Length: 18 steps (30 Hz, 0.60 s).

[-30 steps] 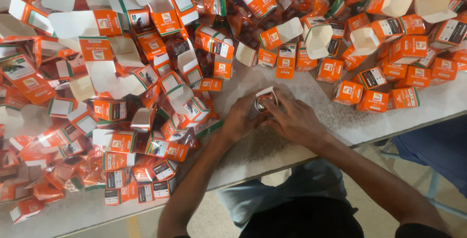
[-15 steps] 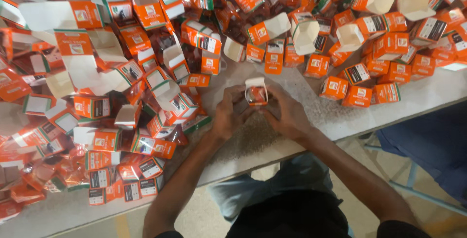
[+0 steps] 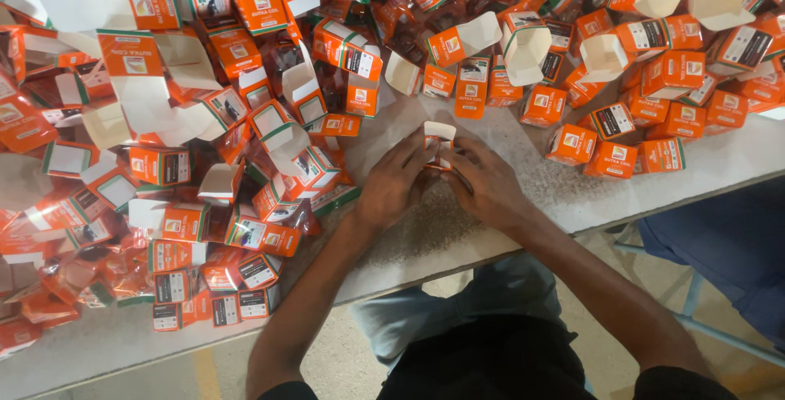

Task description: The person folds flat orange cardboard cartons into open boxes at a workbench, pressing the side panels and bottom flaps into shape and placing each finished box onto the large pile of folded boxes covering the table, repeating the cycle continuously.

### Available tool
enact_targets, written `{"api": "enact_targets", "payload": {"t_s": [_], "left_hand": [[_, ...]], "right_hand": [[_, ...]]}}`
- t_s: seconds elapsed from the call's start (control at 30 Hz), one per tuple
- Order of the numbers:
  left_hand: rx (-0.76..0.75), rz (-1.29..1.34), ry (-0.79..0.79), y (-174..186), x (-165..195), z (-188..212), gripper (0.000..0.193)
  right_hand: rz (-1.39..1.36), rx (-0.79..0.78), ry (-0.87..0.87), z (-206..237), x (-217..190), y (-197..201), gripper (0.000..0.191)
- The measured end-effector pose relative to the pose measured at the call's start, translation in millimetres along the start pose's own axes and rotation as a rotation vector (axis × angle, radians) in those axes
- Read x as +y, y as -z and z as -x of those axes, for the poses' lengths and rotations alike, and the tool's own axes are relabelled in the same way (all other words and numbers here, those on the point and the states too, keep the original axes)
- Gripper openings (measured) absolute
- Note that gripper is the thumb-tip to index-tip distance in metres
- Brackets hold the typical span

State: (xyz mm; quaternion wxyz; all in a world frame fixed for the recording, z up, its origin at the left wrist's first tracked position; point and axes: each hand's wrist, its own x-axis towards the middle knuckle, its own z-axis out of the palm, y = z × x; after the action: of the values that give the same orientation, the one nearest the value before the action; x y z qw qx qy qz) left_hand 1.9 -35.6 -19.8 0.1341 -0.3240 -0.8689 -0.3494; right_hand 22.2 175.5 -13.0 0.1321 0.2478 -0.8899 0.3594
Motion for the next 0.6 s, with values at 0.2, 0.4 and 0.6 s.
{"api": "enact_targets", "payload": {"t_s": [0.2, 0.4, 0.6], "left_hand": [[0.033, 0.135, 0.007, 4.6, 3.1, -2.4, 0.05], [0.0, 0.268, -0.073, -0.7, -13.3, 3.3, 0.046], [0.074, 0.366, -0.007, -7.4, -18.1, -2.2, 0.042]], "right_hand": [[-0.083, 0.055, -0.034, -2.4, -3.6, 6.0, 0.047], [-0.049, 0.132, 0.121, -0.6, 5.8, 6.0, 0.043], [-0.171, 0.119, 0.082, 2.0, 18.0, 1.6, 0.029]]}}
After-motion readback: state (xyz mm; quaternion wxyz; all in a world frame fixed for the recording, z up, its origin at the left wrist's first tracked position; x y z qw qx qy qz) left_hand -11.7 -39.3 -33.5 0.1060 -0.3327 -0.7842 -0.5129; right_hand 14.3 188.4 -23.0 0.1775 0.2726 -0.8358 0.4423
